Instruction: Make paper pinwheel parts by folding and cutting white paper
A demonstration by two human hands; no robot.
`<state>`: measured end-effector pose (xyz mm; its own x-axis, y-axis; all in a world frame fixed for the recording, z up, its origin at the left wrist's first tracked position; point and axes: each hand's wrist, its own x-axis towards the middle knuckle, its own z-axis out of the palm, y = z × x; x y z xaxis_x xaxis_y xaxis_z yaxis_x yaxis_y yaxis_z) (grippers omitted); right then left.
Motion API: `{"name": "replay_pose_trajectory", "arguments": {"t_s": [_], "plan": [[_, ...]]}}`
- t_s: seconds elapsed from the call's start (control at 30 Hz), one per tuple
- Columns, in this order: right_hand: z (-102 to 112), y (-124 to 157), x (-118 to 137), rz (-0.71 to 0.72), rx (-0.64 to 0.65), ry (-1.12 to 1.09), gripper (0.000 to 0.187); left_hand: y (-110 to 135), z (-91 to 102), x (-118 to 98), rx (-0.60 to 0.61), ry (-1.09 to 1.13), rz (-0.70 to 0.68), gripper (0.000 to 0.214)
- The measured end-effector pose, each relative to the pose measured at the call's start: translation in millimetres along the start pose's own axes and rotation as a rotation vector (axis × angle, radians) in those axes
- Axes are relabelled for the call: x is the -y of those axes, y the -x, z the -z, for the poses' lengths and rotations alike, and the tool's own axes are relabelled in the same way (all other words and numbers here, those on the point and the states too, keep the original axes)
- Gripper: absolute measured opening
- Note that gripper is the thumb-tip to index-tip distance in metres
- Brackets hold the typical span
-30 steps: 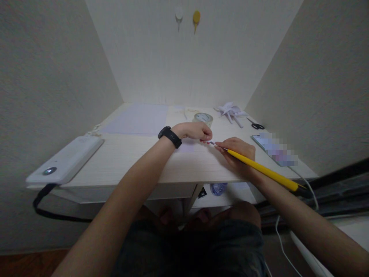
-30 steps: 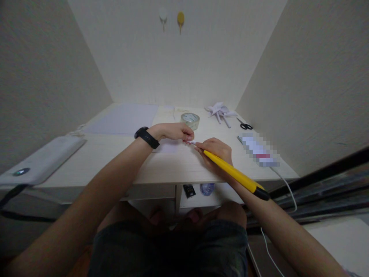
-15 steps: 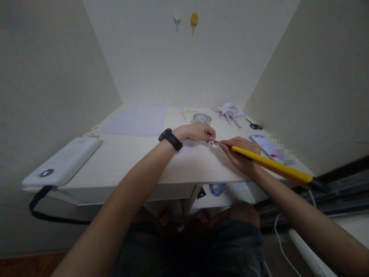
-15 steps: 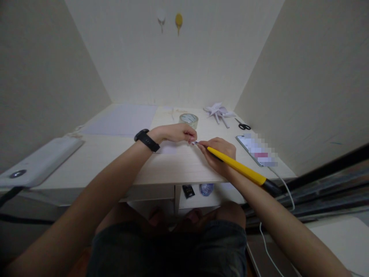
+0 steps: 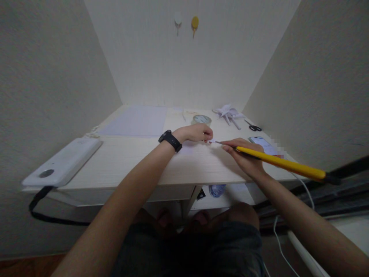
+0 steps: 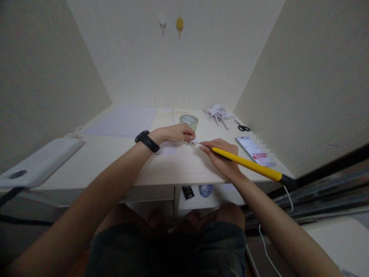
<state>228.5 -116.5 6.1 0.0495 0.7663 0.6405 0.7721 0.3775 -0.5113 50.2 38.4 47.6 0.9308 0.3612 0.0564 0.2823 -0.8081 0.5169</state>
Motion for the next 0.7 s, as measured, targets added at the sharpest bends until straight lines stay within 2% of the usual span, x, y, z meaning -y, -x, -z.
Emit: {"name": "replay_pose_trajectory", "arguments": {"t_s": [0.13, 0.33, 0.47, 0.6, 0.7], "plan": [[-7, -5, -8, -0.235, -0.229, -0.11, 0.03, 0, -1.5, 5, -0.008, -0.069, 0.042, 0.014], [-24, -24, -34, -0.421, -0.393, -0.346, 0.031, 2, -1.4, 12, 0.0, -0.057, 0.073, 0.03], [-30, -31, -41, -0.543, -0.419, -0.459, 0.03, 4, 2.9, 13, -0.045, -0.087, 0.138, 0.04], [-32, -30, -44, -0.648, -0.398, -0.535, 0.031, 8, 7.7, 17, -0.019, -0.04, 0.217, 0.047], [-34, -27, -46, -0.696, -0.403, -0.612, 0.033, 10, 11.1, 25, -0.101, -0.077, 0.261, 0.045]]}}
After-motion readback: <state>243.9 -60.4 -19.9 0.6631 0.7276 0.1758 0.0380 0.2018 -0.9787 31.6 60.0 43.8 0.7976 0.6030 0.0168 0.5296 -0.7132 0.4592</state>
